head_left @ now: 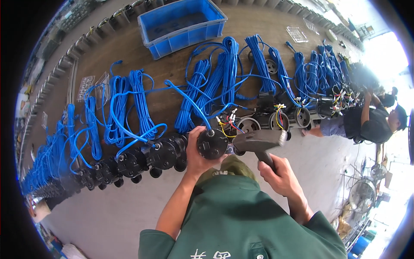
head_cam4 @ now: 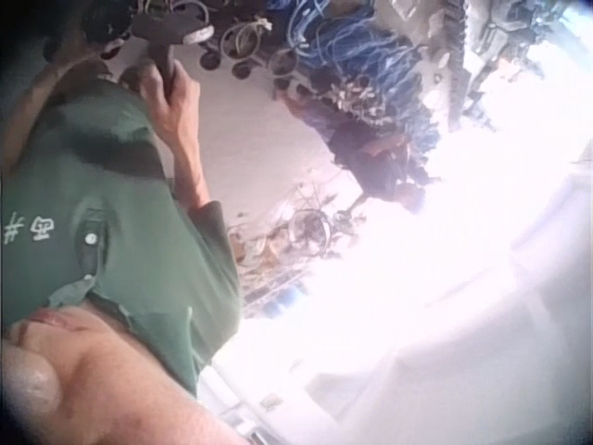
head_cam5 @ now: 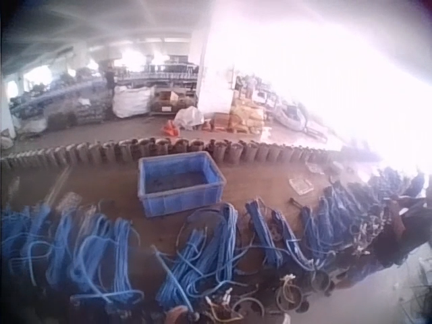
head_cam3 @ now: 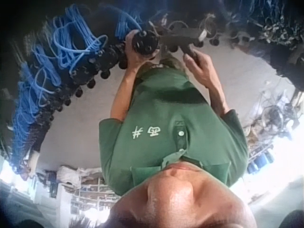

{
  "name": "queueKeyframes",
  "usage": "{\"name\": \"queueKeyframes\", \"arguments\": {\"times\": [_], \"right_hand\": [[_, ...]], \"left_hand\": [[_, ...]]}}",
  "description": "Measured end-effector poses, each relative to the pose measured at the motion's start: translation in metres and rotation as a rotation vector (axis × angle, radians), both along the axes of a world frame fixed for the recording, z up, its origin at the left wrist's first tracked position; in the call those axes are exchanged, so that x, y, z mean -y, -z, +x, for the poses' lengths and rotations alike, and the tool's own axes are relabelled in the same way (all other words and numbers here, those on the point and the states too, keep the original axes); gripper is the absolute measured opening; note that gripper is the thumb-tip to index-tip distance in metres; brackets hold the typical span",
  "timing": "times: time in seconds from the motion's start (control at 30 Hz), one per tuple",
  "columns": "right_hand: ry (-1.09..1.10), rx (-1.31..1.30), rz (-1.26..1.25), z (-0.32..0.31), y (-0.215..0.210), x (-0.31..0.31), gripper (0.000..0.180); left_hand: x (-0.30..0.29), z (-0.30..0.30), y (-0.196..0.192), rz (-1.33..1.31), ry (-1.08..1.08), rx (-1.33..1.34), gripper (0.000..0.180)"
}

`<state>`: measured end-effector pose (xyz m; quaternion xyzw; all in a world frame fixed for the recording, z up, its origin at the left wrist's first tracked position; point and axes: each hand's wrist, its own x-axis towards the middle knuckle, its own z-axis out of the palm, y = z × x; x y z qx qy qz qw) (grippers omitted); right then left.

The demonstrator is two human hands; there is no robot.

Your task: The person aligns a black component onto a cylindrical metal base, secures it by hand, and strikes the top of the component with a handheld tool to seat it. They repeat this process for multiple assemblies lined up on a workspace.

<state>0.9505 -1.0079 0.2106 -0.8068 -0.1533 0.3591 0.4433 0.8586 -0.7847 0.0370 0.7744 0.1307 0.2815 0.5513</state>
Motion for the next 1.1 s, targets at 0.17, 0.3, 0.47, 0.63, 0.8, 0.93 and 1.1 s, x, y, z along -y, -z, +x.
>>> {"name": "queueKeyframes", "arguments": {"times": [0.17,0.3,0.47,0.63,0.8,0.93,1.1], "right_hand": [[-0.078,0.395,0.160,-0.012,0.004,-0.017,0.022],[-0.251,0.375,-0.207,-0.003,0.020,-0.029,0.035],[-0.330,0.425,0.060,-0.011,-0.043,-0.051,0.016],[-0.430,0.512,-0.210,-0.015,0.035,-0.069,0.025],[-0.291,0.158,-0.100,0.003,-0.005,-0.059,0.036],[-0.035,0.061,0.196,-0.004,-0.021,-0.022,0.029],[-0.234,0.306,-0.366,0.008,0.036,-0.017,0.042]], "left_hand": [[-0.001,-0.001,0.001,0.008,-0.030,0.015,0.088],[0.000,-0.004,-0.001,0.029,-0.027,0.030,0.090],[-0.005,-0.005,0.003,0.076,-0.038,0.020,0.096],[-0.003,-0.003,0.007,0.014,-0.002,0.046,0.094],[-0.006,-0.009,0.005,0.025,-0.048,0.054,0.093],[-0.002,-0.006,0.010,0.001,-0.047,0.092,0.094],[-0.003,-0.006,0.005,-0.006,-0.035,0.055,0.094]]}}
